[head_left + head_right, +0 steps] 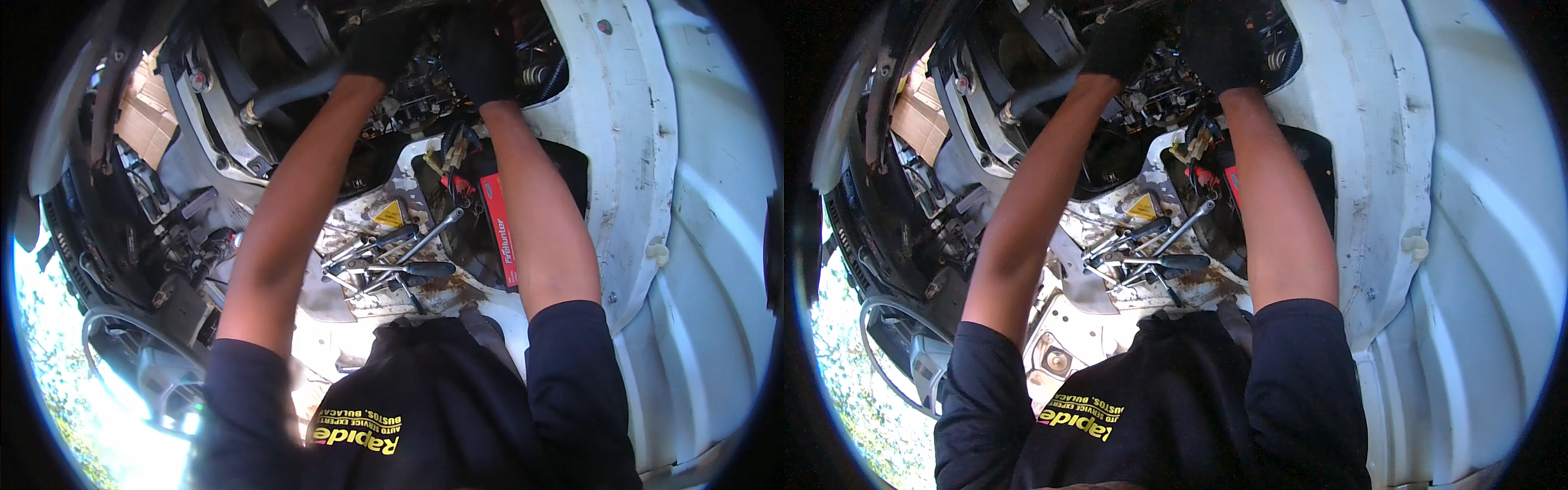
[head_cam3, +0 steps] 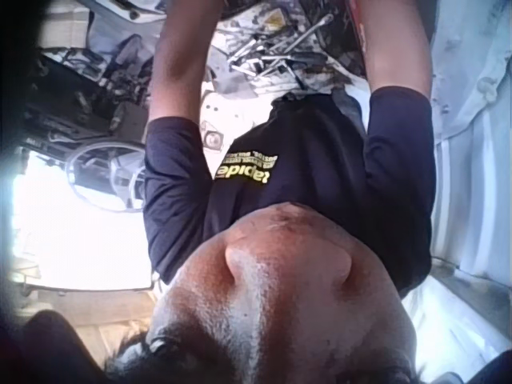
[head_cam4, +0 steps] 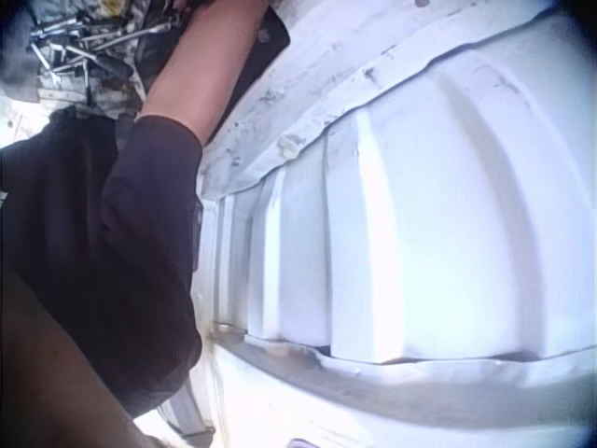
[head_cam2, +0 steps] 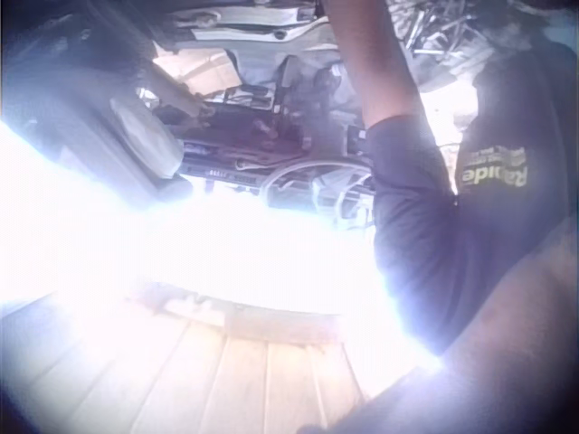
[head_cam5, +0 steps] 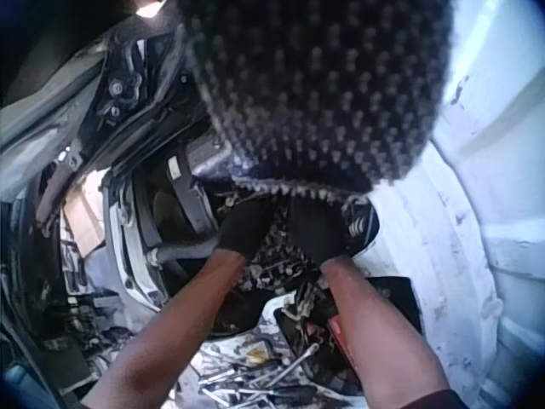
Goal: The person works under the hood of a white van, using a ratchet and socket to tighten bolts on the engine. They retrieve tools from a blue toolbox, assemble the ratchet, and repeatedly reach into the engine bay to adjust components.
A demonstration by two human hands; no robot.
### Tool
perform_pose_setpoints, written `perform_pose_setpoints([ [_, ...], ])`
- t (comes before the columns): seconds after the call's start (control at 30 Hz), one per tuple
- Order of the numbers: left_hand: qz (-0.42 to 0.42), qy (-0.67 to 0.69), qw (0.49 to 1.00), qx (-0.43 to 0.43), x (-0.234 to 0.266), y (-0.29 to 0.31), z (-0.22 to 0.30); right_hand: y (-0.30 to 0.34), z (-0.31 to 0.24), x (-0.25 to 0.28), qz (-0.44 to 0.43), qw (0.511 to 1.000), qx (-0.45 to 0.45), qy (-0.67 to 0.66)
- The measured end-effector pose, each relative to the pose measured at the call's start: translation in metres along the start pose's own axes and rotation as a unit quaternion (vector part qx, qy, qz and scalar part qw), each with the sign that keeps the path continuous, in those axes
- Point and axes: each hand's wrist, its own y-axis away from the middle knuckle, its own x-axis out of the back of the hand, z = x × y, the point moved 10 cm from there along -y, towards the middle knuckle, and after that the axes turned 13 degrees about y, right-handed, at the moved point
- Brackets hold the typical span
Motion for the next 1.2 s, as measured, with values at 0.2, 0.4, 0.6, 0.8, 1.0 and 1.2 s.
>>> perform_pose_setpoints([
  [0.2,-0.023,-0.026,0.995,-0.095,0.021,0.002,0.027,0.002,0.001,0.007,0.059,0.996,0.031,-0.061],
  [0.4,0.041,-0.031,0.977,-0.209,0.040,0.007,0.053,-0.001,0.001,0.010,-0.002,0.997,0.024,-0.074],
  [0.6,-0.001,-0.069,0.979,-0.191,0.039,-0.004,0.061,0.002,0.001,0.006,0.012,0.996,0.028,-0.085],
  [0.8,0.019,-0.067,0.967,-0.246,0.023,-0.001,0.043,0.003,-0.010,0.009,0.077,0.995,0.035,-0.059],
  [1.0,-0.054,-0.061,0.986,-0.146,0.016,-0.004,0.042,0.003,0.001,-0.002,-0.001,0.998,0.016,-0.069],
  [1.2,-0.024,0.051,0.979,-0.194,0.032,0.003,0.044,0.004,-0.004,-0.001,-0.006,0.998,0.013,-0.066],
])
